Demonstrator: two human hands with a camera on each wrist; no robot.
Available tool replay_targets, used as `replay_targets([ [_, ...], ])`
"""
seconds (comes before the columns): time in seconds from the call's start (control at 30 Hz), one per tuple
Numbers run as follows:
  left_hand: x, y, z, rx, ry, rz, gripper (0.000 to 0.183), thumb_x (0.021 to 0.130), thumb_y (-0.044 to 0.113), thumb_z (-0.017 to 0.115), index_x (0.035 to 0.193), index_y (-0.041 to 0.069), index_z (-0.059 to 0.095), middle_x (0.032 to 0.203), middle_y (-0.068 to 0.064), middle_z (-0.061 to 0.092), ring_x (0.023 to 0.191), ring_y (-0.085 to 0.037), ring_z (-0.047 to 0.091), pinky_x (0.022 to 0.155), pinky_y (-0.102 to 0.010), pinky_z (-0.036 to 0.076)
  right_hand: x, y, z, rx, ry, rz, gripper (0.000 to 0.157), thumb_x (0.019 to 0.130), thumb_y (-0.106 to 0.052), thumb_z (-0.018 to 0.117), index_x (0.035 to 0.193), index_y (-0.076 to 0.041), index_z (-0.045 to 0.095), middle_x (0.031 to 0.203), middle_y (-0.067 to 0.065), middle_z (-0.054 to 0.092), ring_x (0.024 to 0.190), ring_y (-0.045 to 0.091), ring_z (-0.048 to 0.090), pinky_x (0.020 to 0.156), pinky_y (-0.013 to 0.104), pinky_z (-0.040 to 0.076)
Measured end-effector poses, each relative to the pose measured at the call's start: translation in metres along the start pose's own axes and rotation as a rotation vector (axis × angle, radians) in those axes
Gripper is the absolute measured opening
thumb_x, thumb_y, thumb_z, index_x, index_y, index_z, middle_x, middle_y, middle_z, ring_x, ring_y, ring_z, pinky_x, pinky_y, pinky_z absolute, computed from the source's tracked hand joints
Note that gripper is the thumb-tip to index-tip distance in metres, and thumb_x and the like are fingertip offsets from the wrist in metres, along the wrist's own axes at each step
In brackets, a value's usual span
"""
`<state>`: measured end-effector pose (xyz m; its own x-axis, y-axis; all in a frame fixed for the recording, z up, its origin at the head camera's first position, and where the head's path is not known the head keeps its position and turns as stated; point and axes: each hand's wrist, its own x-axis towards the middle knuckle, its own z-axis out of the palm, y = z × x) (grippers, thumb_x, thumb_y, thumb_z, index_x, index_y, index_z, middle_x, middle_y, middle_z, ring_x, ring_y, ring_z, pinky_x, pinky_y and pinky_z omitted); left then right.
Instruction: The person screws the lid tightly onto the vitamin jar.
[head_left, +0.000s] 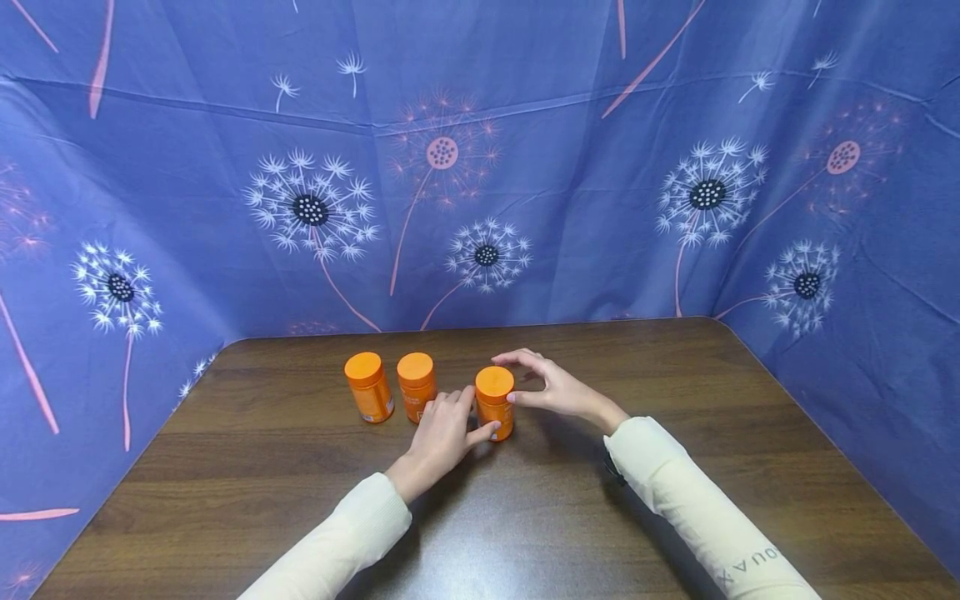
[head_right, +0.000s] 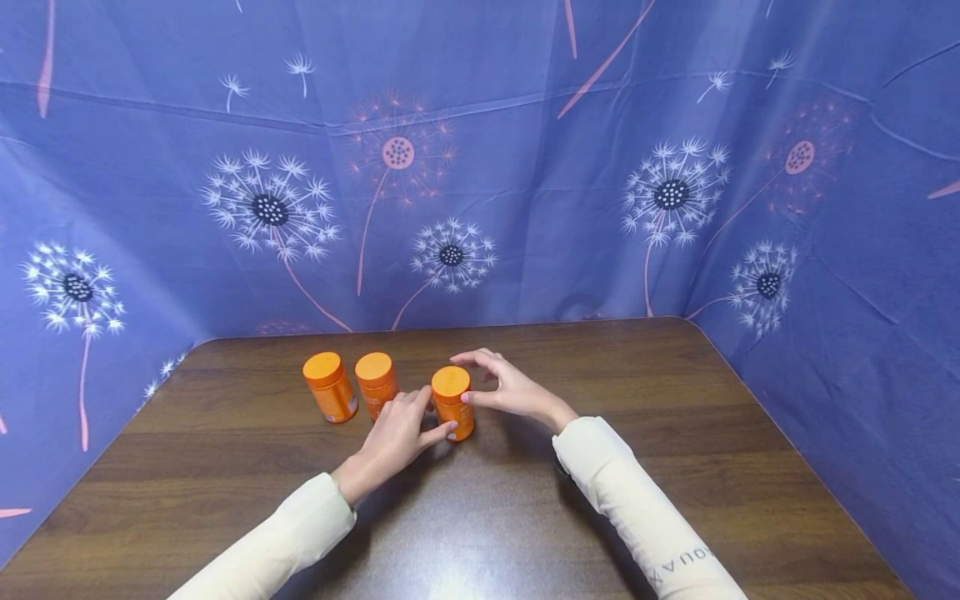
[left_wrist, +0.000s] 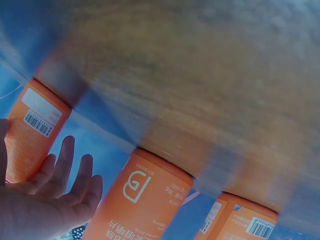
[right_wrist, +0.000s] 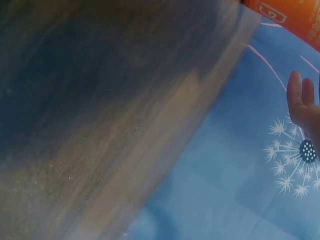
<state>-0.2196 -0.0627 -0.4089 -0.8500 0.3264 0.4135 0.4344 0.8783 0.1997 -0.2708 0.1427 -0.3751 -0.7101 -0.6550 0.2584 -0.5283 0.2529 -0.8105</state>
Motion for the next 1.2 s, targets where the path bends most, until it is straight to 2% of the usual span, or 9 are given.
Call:
replay_targets([
  [0.2,0.000,0.000,0.001,-0.004,-0.012,-0.012,0.048,0.077,0.052,0.064,0.099,0.010,0.055,0.074,0.000,0.058,0.074,-0.020,0.055,0.065,-0.035,0.043,-0.003,-0.022,-0.004,-0.007,-0.033,-0.037,0.047,0.084,-0.005,0.062,0.129,-0.005,0.047,0.130,0.017,0.048,0.117,0.029,0.045,0.095,0.059,0.032],
  [0.47,0.000,0.000,0.001,-0.003,-0.016,-0.012,0.047,0.077,0.051,0.064,0.098,0.010,0.055,0.072,0.000,0.057,0.073,-0.019,0.054,0.065,-0.035,0.042,-0.002,-0.021,-0.004,-0.046,-0.026,-0.041,0.044,0.084,-0.006,0.062,0.126,-0.001,0.050,0.127,0.013,0.051,0.119,0.027,0.043,0.096,0.053,0.033],
  [0.67,0.000,0.000,0.000,-0.007,-0.019,-0.014,0.048,0.078,0.051,0.064,0.099,0.009,0.055,0.072,0.001,0.056,0.071,-0.018,0.053,0.065,-0.035,0.042,0.001,0.003,0.001,-0.034,0.038,-0.019,0.043,0.082,-0.010,0.066,0.122,-0.009,0.053,0.123,0.009,0.052,0.111,0.027,0.048,0.092,0.056,0.038],
  [0.77,0.000,0.000,0.000,-0.008,-0.014,-0.011,0.048,0.078,0.051,0.064,0.100,0.009,0.055,0.072,0.001,0.056,0.071,-0.018,0.053,0.065,-0.034,0.042,0.001,0.009,0.004,-0.022,0.067,0.008,0.043,0.080,-0.014,0.069,0.119,-0.013,0.053,0.118,0.004,0.054,0.107,0.021,0.050,0.091,0.052,0.042],
  [0.93,0.000,0.000,-0.001,-0.004,-0.007,-0.004,0.049,0.078,0.051,0.064,0.100,0.009,0.055,0.072,0.000,0.057,0.070,-0.018,0.053,0.063,-0.034,0.042,-0.001,0.009,0.011,-0.018,0.126,0.029,0.042,0.078,-0.018,0.072,0.115,-0.014,0.051,0.111,0.002,0.055,0.100,0.016,0.052,0.089,0.047,0.042],
  [1.2,0.000,0.000,0.000,-0.004,-0.010,-0.007,0.049,0.077,0.051,0.065,0.098,0.008,0.056,0.068,0.002,0.053,0.068,-0.017,0.051,0.063,-0.033,0.042,-0.004,0.008,0.021,-0.056,0.232,0.017,0.043,0.076,-0.017,0.074,0.112,-0.011,0.051,0.111,0.005,0.054,0.106,0.025,0.049,0.091,0.048,0.039],
])
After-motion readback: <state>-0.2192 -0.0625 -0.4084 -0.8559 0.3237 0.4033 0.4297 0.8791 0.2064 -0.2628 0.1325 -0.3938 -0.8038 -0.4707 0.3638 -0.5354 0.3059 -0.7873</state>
